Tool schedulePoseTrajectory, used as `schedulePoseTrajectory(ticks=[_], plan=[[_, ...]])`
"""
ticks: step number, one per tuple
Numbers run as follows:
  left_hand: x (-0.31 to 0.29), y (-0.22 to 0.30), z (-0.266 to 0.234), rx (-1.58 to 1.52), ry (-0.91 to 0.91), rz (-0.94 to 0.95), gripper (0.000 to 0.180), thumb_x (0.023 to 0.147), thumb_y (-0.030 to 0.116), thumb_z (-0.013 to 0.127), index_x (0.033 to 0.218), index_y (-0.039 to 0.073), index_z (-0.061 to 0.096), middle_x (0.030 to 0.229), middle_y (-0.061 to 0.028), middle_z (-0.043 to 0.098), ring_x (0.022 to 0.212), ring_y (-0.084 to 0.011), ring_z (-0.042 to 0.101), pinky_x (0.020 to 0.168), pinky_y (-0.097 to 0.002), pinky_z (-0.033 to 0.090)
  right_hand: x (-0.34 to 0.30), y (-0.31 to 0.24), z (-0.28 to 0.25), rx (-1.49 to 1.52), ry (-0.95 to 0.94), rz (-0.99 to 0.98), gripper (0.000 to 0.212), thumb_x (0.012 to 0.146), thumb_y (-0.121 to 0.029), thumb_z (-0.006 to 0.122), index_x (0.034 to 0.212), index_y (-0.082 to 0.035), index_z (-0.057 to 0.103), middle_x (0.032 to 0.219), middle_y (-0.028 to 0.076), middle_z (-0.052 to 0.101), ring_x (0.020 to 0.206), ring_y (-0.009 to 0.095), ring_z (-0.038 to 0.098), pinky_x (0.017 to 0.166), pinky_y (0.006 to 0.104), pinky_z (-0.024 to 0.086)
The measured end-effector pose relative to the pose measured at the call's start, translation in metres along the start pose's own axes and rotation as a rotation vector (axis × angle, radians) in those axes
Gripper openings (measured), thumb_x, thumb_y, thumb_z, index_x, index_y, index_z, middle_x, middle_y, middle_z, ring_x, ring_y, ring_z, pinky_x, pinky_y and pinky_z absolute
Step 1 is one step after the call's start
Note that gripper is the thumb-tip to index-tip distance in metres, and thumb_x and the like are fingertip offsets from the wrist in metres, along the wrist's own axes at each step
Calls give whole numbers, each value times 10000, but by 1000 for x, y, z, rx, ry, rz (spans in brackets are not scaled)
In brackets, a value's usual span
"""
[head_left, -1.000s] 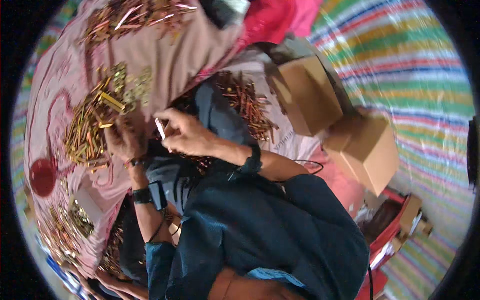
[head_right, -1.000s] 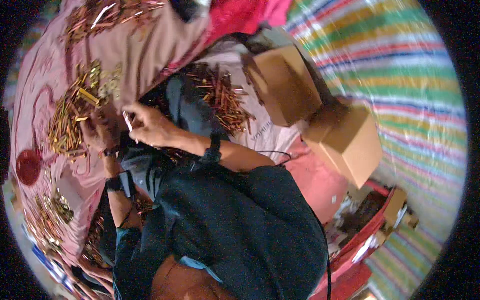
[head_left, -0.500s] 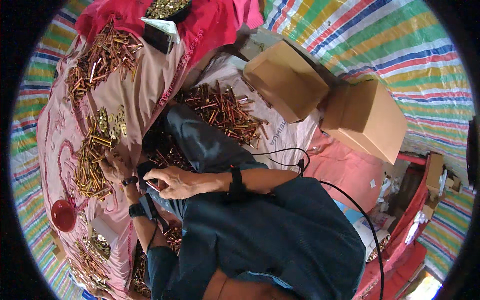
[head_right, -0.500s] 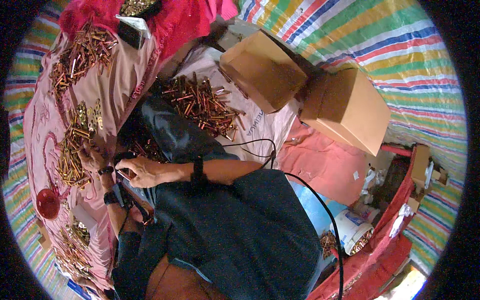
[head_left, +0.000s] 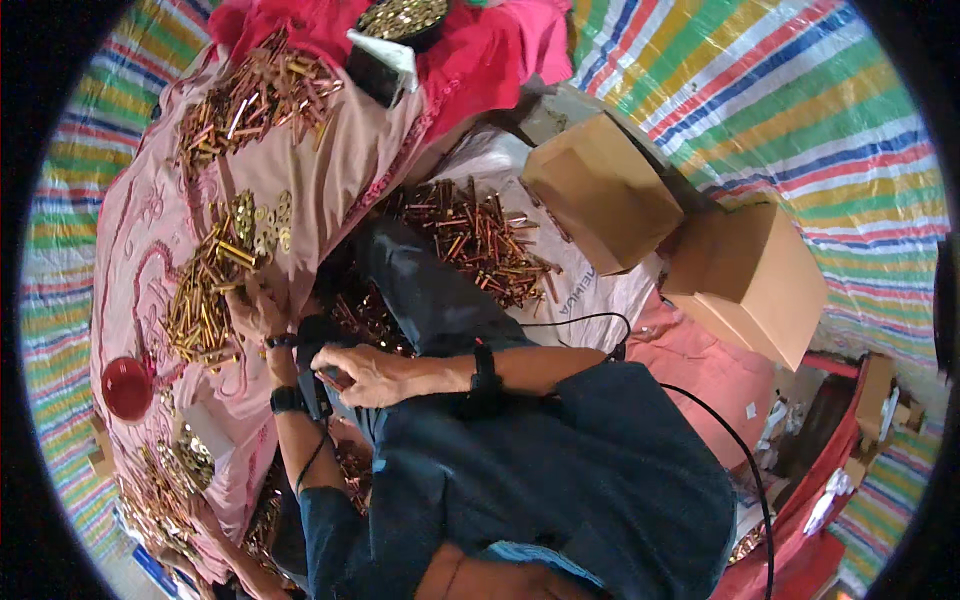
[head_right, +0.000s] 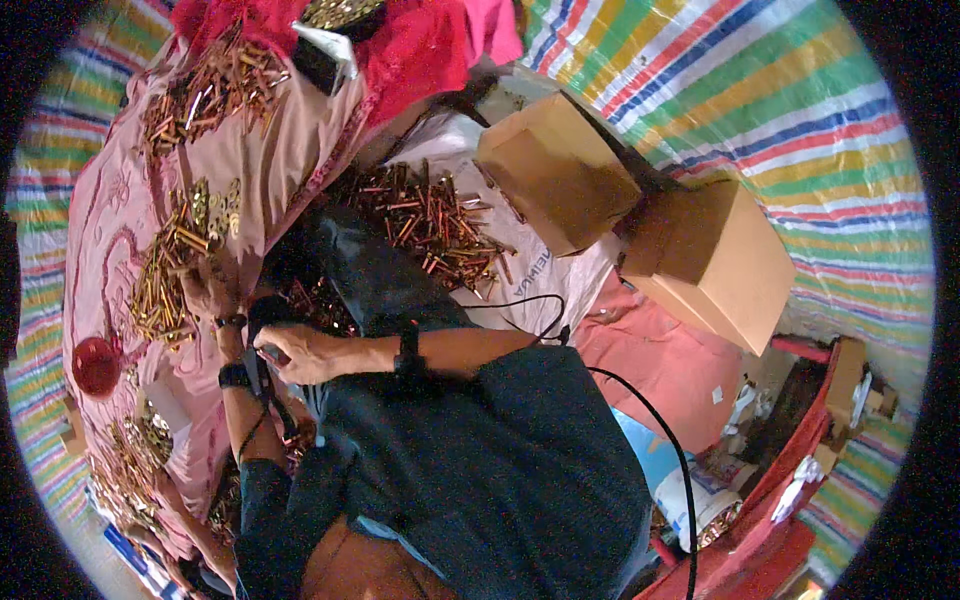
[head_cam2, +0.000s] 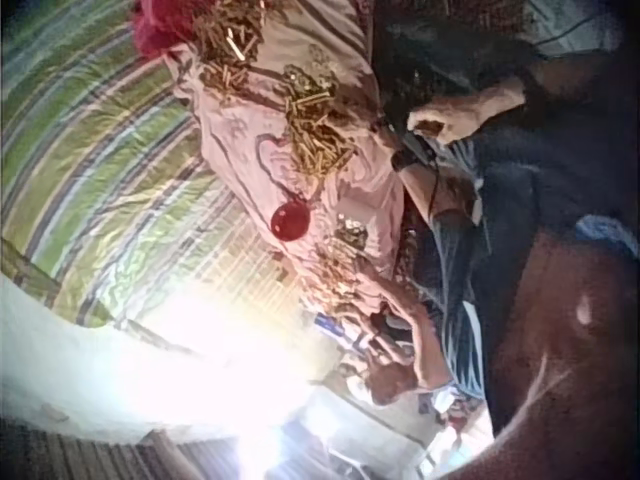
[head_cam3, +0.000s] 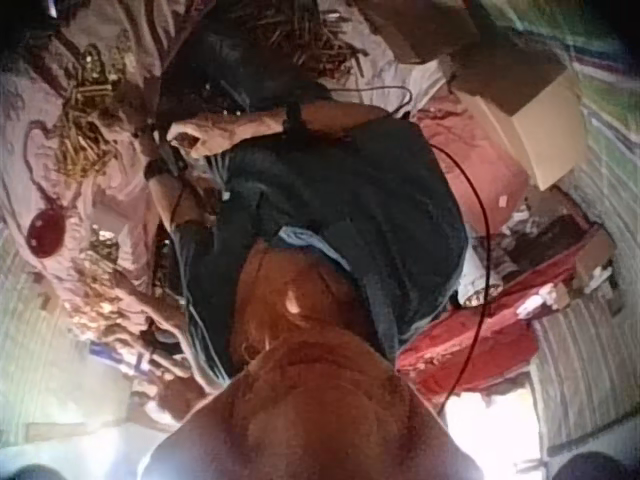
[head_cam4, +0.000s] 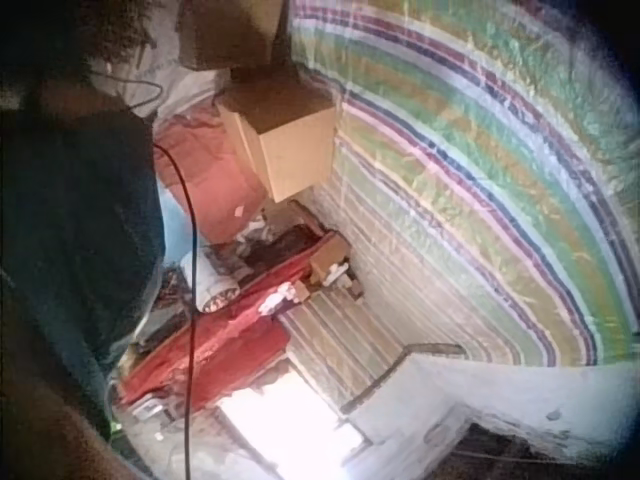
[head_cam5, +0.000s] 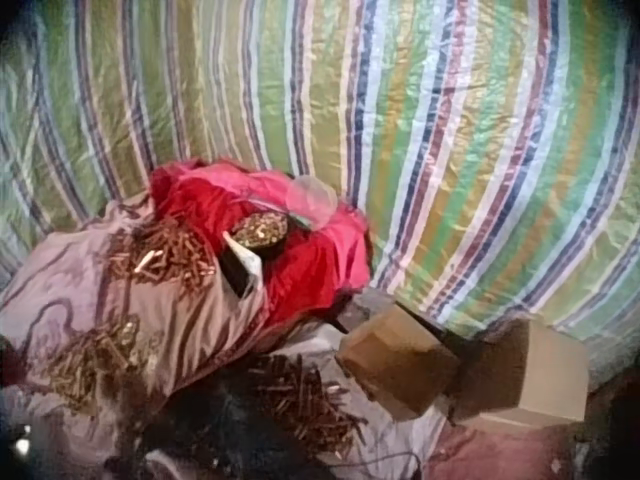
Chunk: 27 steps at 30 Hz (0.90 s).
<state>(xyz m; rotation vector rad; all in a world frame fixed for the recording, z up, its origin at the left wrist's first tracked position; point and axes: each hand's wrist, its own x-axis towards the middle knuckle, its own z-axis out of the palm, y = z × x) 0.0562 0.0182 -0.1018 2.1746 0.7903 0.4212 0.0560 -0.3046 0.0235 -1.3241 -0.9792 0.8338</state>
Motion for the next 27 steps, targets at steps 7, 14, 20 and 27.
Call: schedulePoseTrajectory(ticks=[7,14,20,27], plan=[[-7,-1,-17,-254,147,-197,475,954,265,549,1406,123,512,1428,-166,433,1299,-344,402,1021,-507,402,16,7,-4,3,-104,5,613,774,-94,620,1369,-15,494,1133,143,632,970,226,635,875,351,510],[-41,108,-3,-226,422,129,174,920,176,685,1013,35,642,807,-83,680,644,-166,620,559,-318,500,29,9,-35,261,-64,237,655,887,-29,634,1470,-8,338,908,94,662,699,122,632,548,270,515],[-52,123,-15,-448,337,-40,178,961,175,639,1043,18,655,787,-69,690,596,-127,640,518,-282,512,68,1,-70,162,131,179,615,884,-31,638,1445,13,389,892,96,672,722,138,663,553,260,527],[-52,123,-12,-520,406,-27,146,953,139,635,1038,20,636,758,-59,693,597,-139,650,546,-295,514,111,-11,-98,70,205,157,464,917,-76,622,1334,36,454,820,64,632,595,108,588,505,242,485]])
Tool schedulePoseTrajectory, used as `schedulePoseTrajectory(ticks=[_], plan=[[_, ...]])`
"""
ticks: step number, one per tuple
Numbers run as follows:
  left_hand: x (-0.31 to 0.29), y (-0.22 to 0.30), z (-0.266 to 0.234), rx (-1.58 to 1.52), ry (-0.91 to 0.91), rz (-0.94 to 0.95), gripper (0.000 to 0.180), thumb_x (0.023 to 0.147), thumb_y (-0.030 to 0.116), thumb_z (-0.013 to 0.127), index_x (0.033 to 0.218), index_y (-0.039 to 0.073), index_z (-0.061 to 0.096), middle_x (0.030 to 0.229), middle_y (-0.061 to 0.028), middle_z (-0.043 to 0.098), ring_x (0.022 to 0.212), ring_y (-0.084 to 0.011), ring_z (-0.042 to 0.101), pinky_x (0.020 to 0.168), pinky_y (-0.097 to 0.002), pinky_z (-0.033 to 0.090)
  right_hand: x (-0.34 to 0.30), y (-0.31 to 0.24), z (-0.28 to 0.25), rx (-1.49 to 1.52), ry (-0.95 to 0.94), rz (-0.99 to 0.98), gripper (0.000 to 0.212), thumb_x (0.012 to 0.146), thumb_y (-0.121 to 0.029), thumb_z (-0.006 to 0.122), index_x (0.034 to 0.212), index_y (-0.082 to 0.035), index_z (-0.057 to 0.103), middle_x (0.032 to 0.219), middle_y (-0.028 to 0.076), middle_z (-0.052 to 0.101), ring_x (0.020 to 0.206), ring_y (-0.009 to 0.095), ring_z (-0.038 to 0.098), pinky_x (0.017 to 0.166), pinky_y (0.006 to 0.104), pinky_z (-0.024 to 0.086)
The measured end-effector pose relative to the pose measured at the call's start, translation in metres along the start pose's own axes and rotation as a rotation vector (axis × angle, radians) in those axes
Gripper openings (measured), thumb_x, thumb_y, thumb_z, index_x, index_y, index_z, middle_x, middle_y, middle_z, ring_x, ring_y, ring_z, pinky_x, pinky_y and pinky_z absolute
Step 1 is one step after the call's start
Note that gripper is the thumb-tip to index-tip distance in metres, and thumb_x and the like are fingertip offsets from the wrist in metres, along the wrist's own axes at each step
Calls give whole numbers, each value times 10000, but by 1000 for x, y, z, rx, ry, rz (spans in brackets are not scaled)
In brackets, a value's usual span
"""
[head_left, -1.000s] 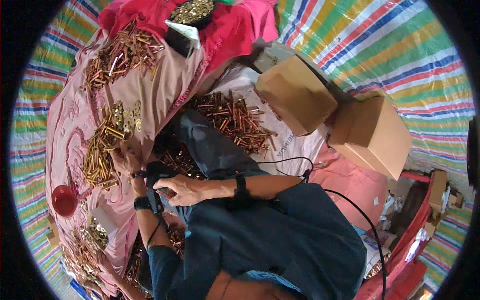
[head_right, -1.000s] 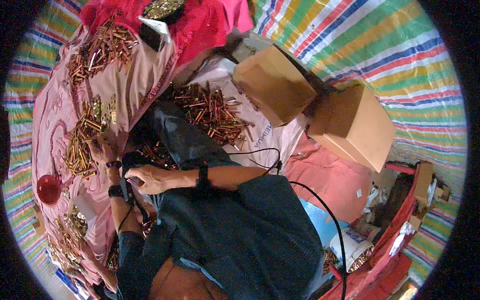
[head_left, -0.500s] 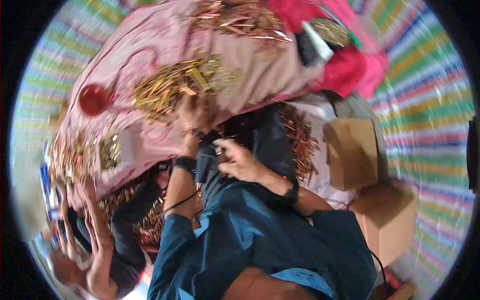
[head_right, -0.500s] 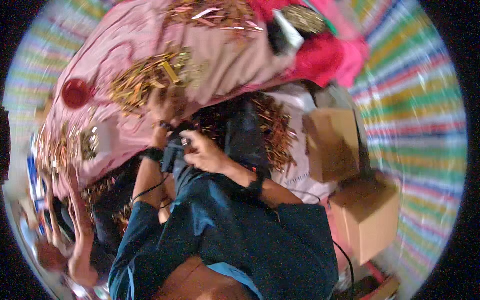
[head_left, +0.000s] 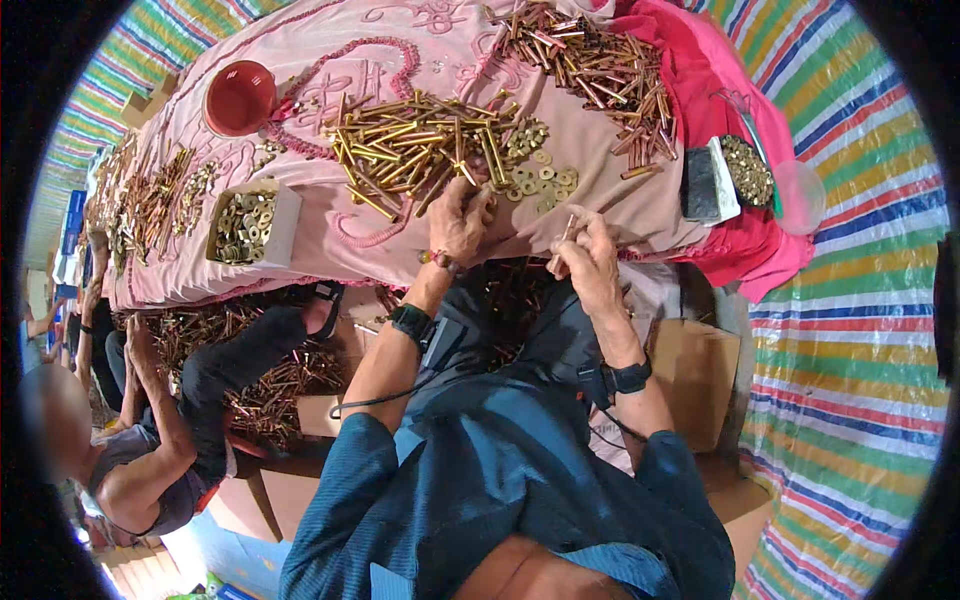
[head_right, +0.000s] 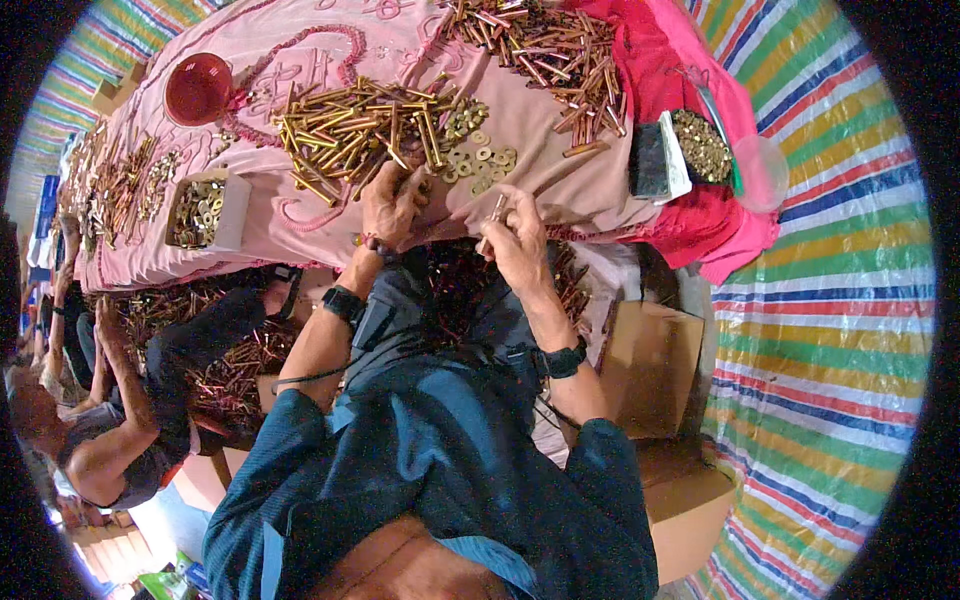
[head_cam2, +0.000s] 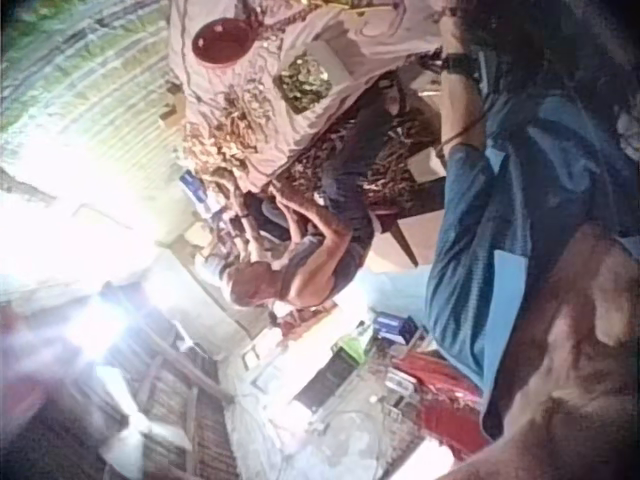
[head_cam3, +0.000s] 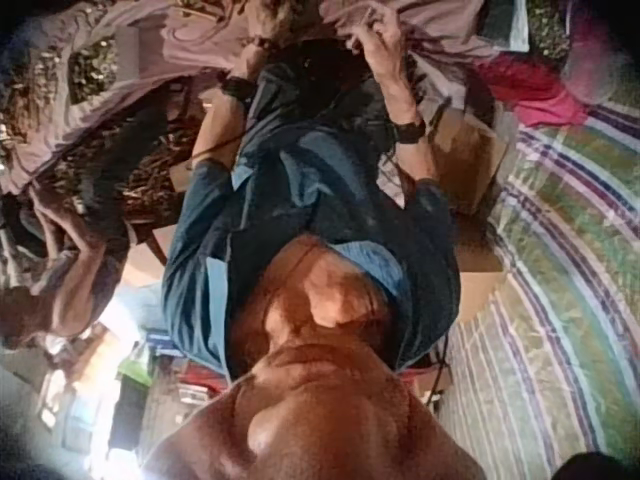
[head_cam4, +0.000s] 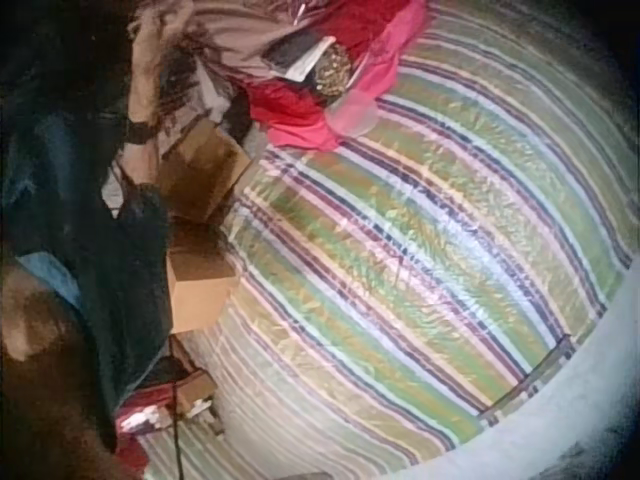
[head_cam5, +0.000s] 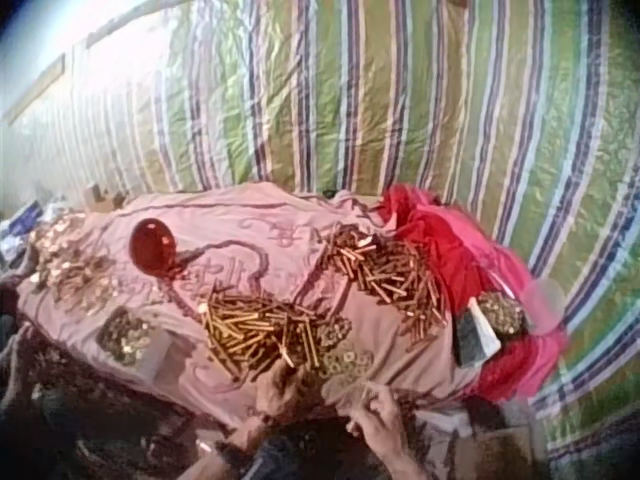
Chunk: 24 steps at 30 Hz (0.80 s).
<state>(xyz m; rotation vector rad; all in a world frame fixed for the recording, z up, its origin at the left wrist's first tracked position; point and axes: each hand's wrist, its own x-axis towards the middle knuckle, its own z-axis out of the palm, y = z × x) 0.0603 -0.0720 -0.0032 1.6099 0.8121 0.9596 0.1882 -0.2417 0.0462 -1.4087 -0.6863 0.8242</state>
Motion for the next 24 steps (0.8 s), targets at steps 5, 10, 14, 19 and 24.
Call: schedulePoseTrajectory(ticks=[5,10,14,19,24], plan=[[1,3,2,78,16,49,116,949,135,645,1005,34,641,726,-58,681,569,-148,633,543,-302,497,44,10,-21,-73,14,41,244,968,-167,584,1164,-26,549,713,-7,528,494,67,459,418,222,384],[-3,10,-5,142,-57,38,109,939,121,661,1014,44,643,743,-53,671,621,-129,638,552,-292,502,90,-10,-21,-681,92,-246,287,913,-245,655,1075,-9,664,876,162,712,769,262,690,703,377,529],[-2,11,-3,138,-78,33,110,938,111,655,1026,46,645,738,-56,663,620,-146,645,555,-300,500,126,-17,-28,-838,92,-191,285,890,-280,664,1013,-25,696,862,166,714,784,264,692,726,382,530],[0,15,-3,165,-56,68,125,944,114,649,1047,42,650,754,-69,669,623,-159,653,580,-315,510,164,4,-39,-786,22,-156,290,883,-273,665,998,-8,703,875,181,725,796,278,694,739,385,533],[-1,18,-2,192,-33,95,123,944,122,648,1043,49,655,718,-62,659,623,-174,659,587,-324,512,182,17,-39,-789,69,-244,297,876,-265,683,985,11,703,775,82,684,693,152,608,664,325,499]])
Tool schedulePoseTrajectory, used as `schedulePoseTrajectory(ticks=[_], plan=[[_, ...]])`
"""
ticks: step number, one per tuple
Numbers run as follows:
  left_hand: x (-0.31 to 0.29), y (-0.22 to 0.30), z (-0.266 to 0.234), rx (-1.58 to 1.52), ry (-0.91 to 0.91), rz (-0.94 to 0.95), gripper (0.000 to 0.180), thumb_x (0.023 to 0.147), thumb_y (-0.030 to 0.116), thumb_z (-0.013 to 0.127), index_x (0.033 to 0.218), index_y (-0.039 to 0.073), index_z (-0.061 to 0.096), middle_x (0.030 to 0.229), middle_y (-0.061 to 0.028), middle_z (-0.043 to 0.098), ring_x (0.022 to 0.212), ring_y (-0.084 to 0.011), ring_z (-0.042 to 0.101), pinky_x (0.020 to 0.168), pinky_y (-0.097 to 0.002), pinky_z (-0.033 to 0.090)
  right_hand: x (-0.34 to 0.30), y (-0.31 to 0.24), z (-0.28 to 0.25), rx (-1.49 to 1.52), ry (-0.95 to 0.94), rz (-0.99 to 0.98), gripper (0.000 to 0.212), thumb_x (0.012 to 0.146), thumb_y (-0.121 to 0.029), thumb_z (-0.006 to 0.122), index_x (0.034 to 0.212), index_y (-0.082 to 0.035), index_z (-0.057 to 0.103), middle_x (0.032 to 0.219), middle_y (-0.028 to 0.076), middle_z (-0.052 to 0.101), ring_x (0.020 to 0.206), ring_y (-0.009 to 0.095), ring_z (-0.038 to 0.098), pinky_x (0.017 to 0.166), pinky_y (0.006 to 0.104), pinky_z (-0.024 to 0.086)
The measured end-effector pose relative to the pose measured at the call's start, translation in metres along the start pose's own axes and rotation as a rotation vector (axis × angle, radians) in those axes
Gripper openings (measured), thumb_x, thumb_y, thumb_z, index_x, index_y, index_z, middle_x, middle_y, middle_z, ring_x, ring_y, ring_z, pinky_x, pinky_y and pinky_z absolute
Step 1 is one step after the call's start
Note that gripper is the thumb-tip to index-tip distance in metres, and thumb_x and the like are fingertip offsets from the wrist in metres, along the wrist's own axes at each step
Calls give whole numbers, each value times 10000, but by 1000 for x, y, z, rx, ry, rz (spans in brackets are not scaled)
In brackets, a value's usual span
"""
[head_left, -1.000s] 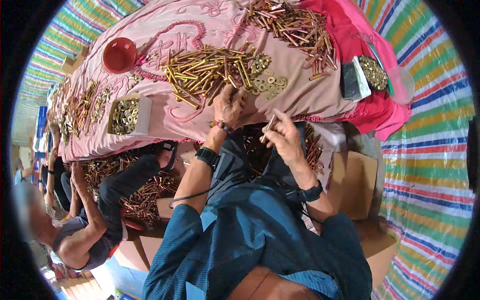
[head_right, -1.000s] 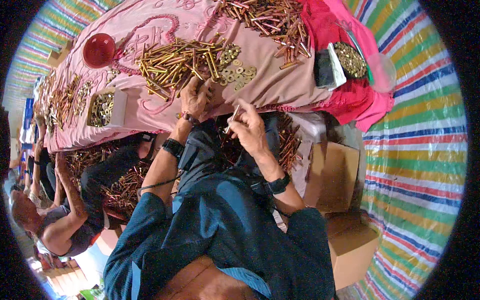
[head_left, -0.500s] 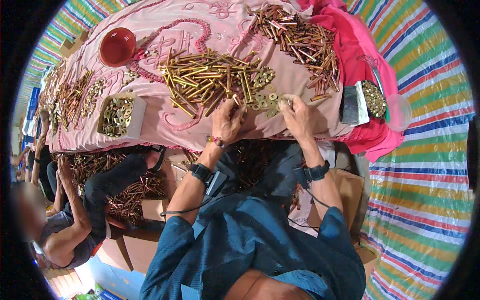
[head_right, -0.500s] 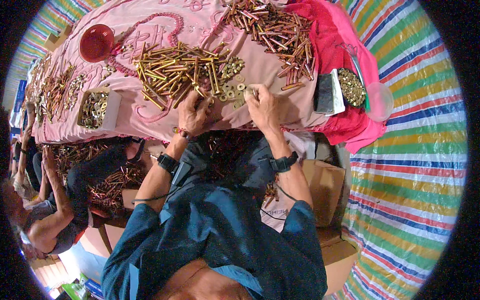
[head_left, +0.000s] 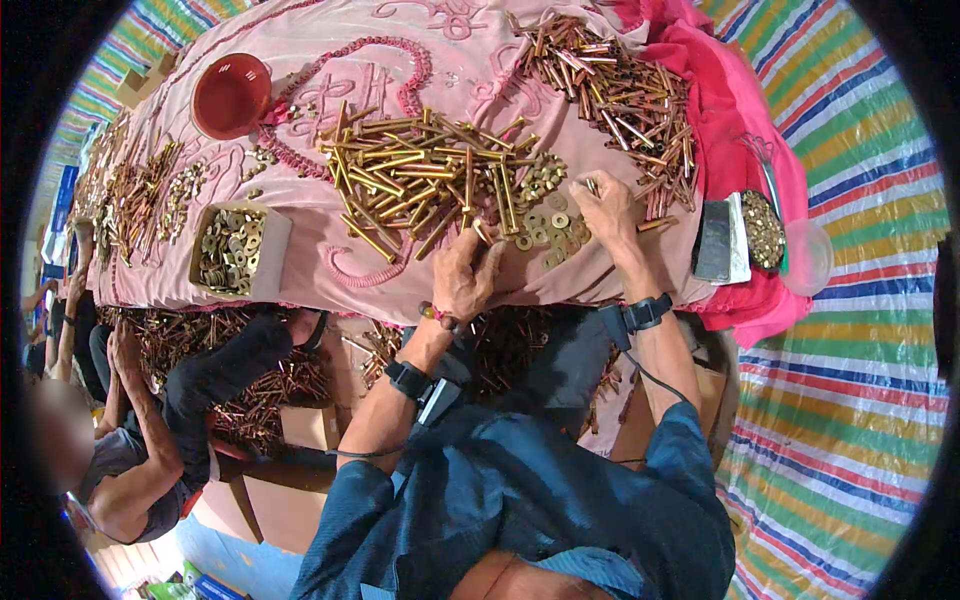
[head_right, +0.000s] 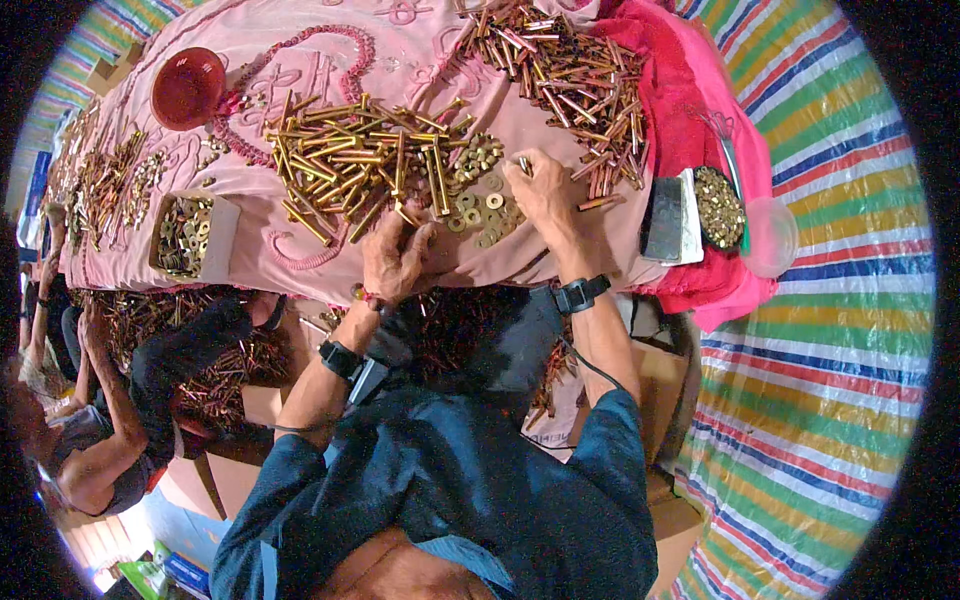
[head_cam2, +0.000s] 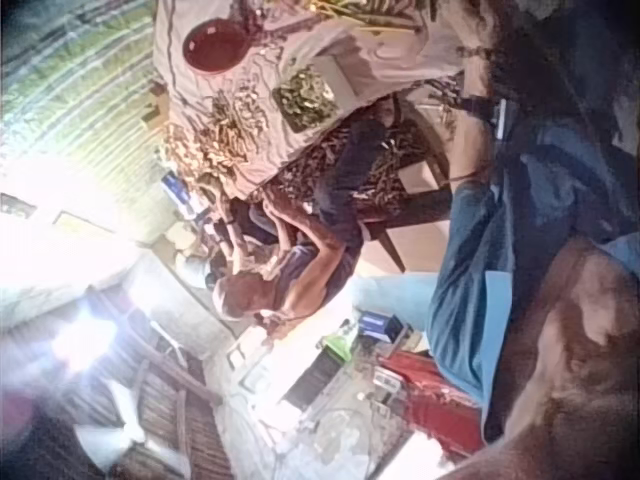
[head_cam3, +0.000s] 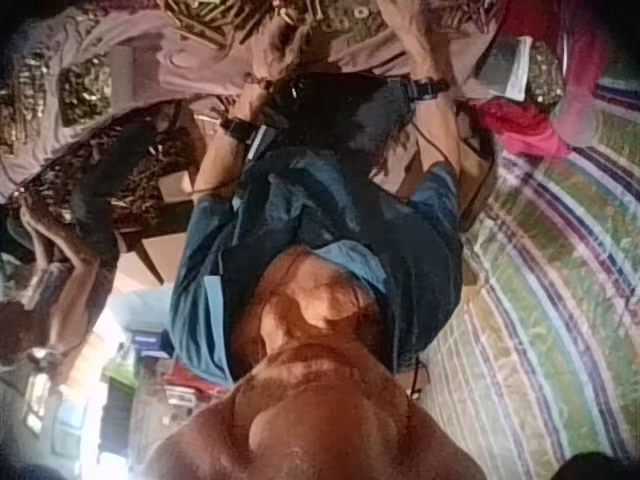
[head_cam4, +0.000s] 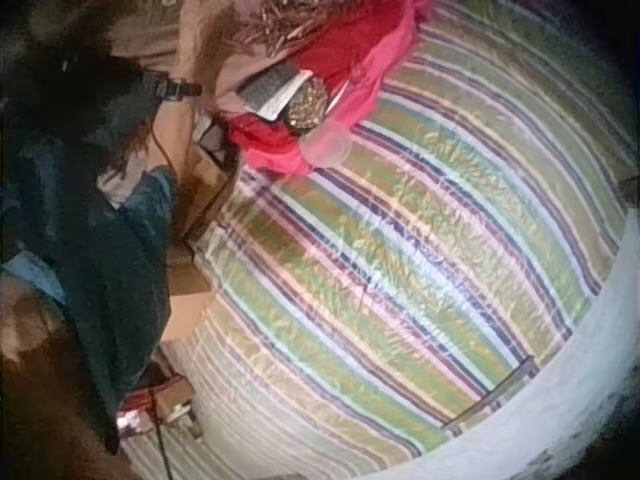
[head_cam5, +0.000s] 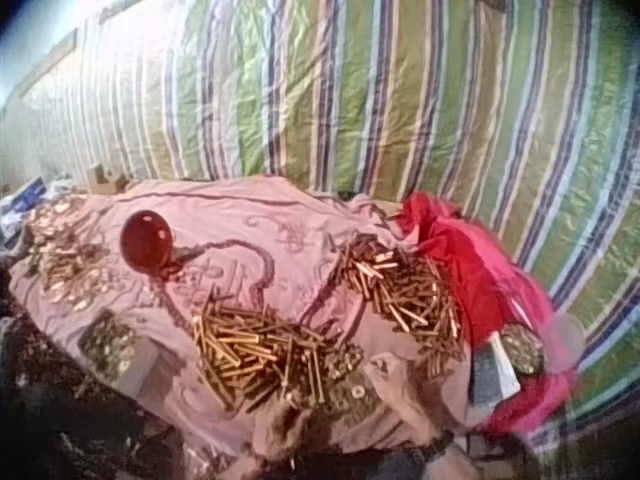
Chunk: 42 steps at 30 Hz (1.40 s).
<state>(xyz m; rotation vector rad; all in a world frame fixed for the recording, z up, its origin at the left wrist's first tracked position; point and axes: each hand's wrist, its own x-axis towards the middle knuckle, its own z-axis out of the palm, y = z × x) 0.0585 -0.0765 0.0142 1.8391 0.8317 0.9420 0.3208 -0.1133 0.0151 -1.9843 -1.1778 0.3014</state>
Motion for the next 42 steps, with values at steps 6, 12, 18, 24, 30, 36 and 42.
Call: schedulePoseTrajectory(ticks=[6,12,18,24,30,36,42], plan=[[0,-8,1,26,-23,86,141,903,116,682,1016,40,645,740,-148,611,659,-338,624,585,-418,470,25,-6,7,33,-21,10,342,881,-282,681,1084,-8,711,950,178,737,873,279,701,804,376,530],[-2,-14,3,49,-1,89,149,956,104,633,1084,33,656,714,-64,655,626,-184,663,582,-317,502,27,7,7,289,-109,208,349,901,-298,703,1103,-14,709,704,31,639,586,107,588,533,269,482],[1,0,5,-44,35,-3,118,993,141,595,992,29,633,684,-73,651,570,-185,644,550,-318,498,6,1,-12,558,-108,336,300,926,-292,684,1064,-27,704,689,-7,594,528,44,524,449,206,401],[-2,-5,7,-145,93,-97,219,1057,203,508,1085,13,615,731,-34,659,559,-94,610,475,-246,463,-10,-18,-10,-67,-164,11,343,875,-264,683,1128,-34,712,1002,162,738,917,251,702,830,343,537],[0,-5,5,-345,119,-228,265,1077,290,461,1059,44,558,743,-50,641,516,-91,580,444,-230,454,-10,-32,-7,-111,-263,38,325,845,-268,724,1108,-77,716,912,146,743,776,245,704,708,363,536],[3,1,9,-439,157,-282,278,1078,260,453,952,28,540,705,-57,654,531,-95,609,444,-231,461,-15,-31,-9,-7,-231,136,295,838,-256,755,1067,-76,704,770,35,671,730,123,623,669,301,503],[-2,4,10,-129,69,-77,142,992,166,587,1059,45,619,675,-55,637,560,-156,628,545,-310,490,-15,-4,6,273,-176,130,232,835,-176,744,988,-11,689,811,55,710,737,111,659,663,285,524]])
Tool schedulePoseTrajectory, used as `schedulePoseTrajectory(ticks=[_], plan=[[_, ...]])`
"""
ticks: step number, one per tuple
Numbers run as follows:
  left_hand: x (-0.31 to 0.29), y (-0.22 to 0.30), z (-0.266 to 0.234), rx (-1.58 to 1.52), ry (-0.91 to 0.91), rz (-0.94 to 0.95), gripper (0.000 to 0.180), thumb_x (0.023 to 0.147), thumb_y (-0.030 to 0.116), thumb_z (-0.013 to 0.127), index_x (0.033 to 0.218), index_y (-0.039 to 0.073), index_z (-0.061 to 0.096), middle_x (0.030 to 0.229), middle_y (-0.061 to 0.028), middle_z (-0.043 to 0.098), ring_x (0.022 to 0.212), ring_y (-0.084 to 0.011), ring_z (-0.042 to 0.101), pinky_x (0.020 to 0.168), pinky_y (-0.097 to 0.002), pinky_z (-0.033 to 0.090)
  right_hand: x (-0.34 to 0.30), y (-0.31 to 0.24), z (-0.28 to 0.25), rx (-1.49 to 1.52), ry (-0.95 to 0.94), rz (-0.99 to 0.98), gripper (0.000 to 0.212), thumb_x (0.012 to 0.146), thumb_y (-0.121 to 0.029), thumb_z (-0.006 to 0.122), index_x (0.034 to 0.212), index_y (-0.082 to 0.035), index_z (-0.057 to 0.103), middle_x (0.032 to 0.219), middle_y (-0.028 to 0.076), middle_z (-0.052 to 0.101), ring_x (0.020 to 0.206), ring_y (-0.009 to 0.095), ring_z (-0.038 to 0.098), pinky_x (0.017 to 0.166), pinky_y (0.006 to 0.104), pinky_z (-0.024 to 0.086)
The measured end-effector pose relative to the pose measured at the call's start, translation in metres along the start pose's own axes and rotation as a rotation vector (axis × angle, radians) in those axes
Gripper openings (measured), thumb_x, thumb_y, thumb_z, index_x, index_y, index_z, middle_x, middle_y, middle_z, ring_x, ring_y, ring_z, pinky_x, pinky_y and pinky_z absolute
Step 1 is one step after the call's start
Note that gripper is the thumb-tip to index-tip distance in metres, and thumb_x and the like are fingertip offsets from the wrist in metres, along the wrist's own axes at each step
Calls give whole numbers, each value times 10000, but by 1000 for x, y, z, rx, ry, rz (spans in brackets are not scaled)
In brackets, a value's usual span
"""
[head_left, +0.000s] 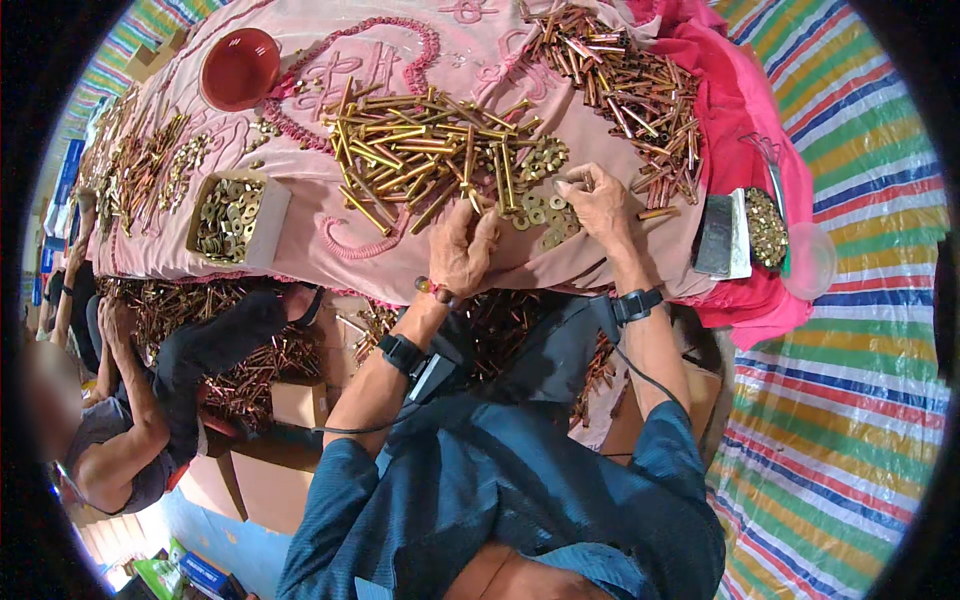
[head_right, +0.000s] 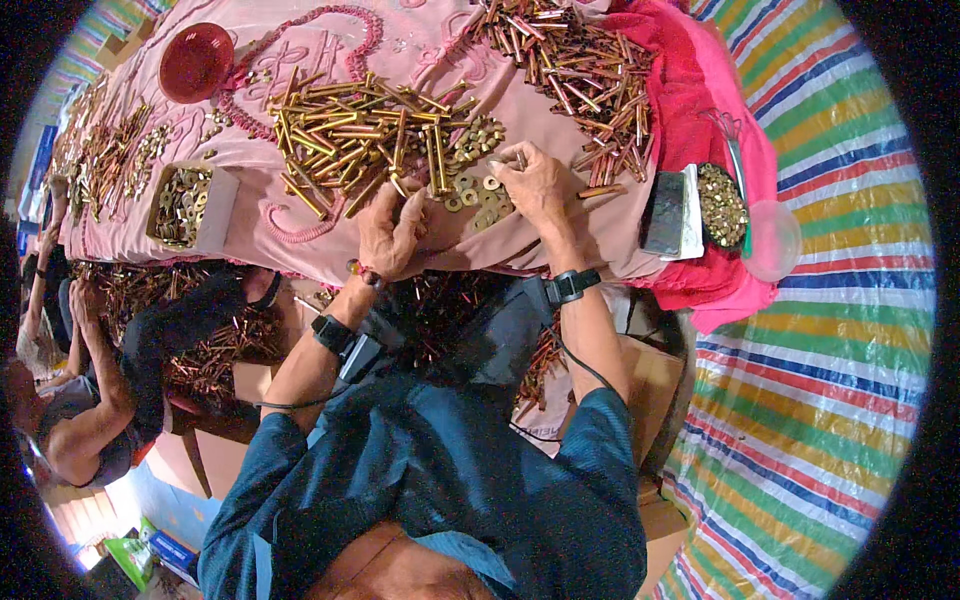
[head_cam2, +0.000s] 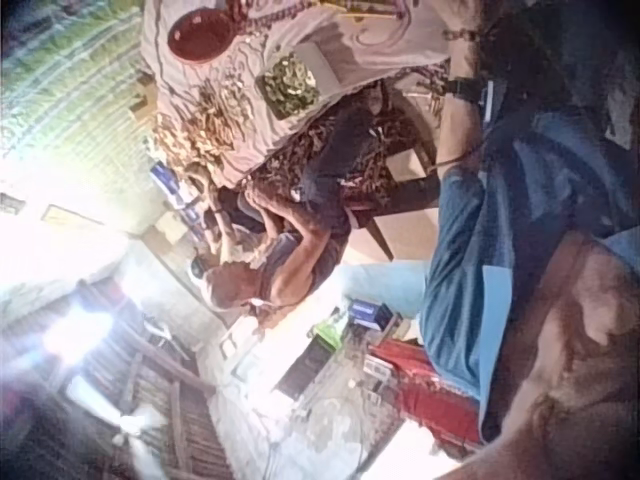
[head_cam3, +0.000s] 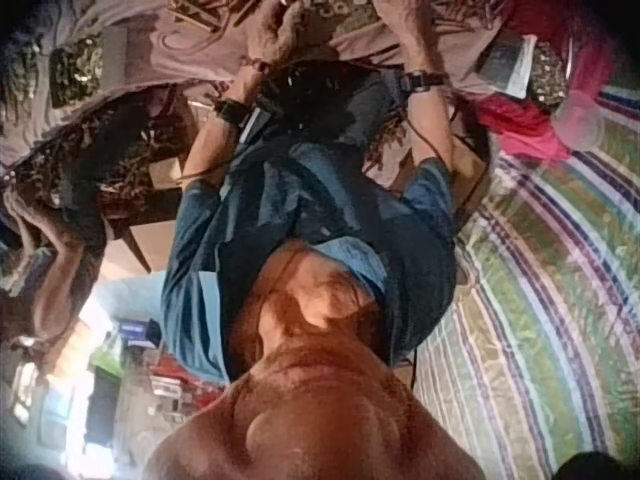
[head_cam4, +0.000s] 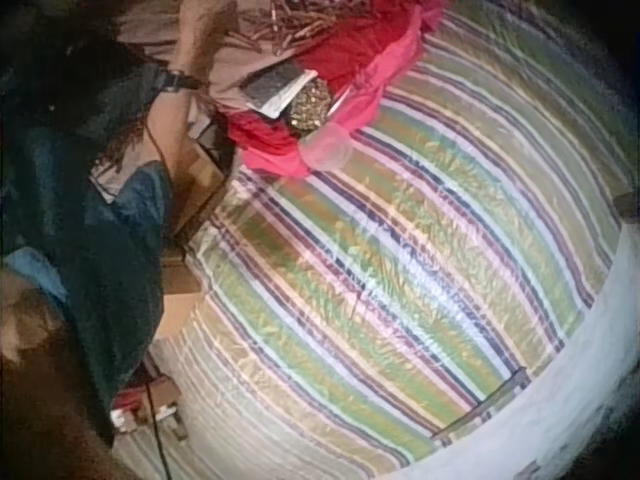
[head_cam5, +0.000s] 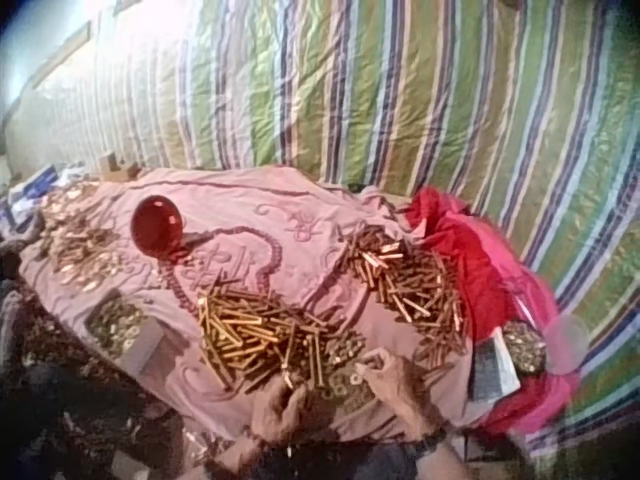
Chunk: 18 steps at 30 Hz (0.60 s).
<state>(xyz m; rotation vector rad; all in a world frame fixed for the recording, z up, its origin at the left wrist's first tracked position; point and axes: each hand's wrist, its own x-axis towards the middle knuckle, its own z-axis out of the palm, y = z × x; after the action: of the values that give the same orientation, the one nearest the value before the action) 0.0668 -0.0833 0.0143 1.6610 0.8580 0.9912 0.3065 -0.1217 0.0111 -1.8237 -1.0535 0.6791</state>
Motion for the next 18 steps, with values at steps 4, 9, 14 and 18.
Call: schedulePoseTrajectory(ticks=[4,9,14,18], plan=[[1,-5,1,49,-9,100,133,979,140,588,1055,38,628,683,-81,625,584,-190,610,548,-326,462,1,-1,0,-144,84,-98,231,845,-192,745,966,-1,695,820,57,717,739,111,662,674,276,528],[0,-11,-1,96,-44,84,133,968,131,602,1056,41,646,680,-89,599,593,-205,599,554,-340,453,-3,-7,3,-46,115,-60,237,857,-219,736,950,-3,708,796,49,705,721,107,638,673,277,520],[2,-7,1,123,-10,150,121,937,120,633,1032,49,653,725,-132,584,622,-294,589,570,-383,450,1,2,-2,-25,129,-19,292,915,-295,688,894,-4,699,720,12,643,627,82,552,600,270,472],[4,-12,-1,226,-48,174,147,957,129,625,1070,43,662,736,-110,653,659,-244,650,618,-352,498,6,7,-6,323,192,88,386,1006,-418,580,949,-38,618,732,30,616,529,80,514,479,258,431]])
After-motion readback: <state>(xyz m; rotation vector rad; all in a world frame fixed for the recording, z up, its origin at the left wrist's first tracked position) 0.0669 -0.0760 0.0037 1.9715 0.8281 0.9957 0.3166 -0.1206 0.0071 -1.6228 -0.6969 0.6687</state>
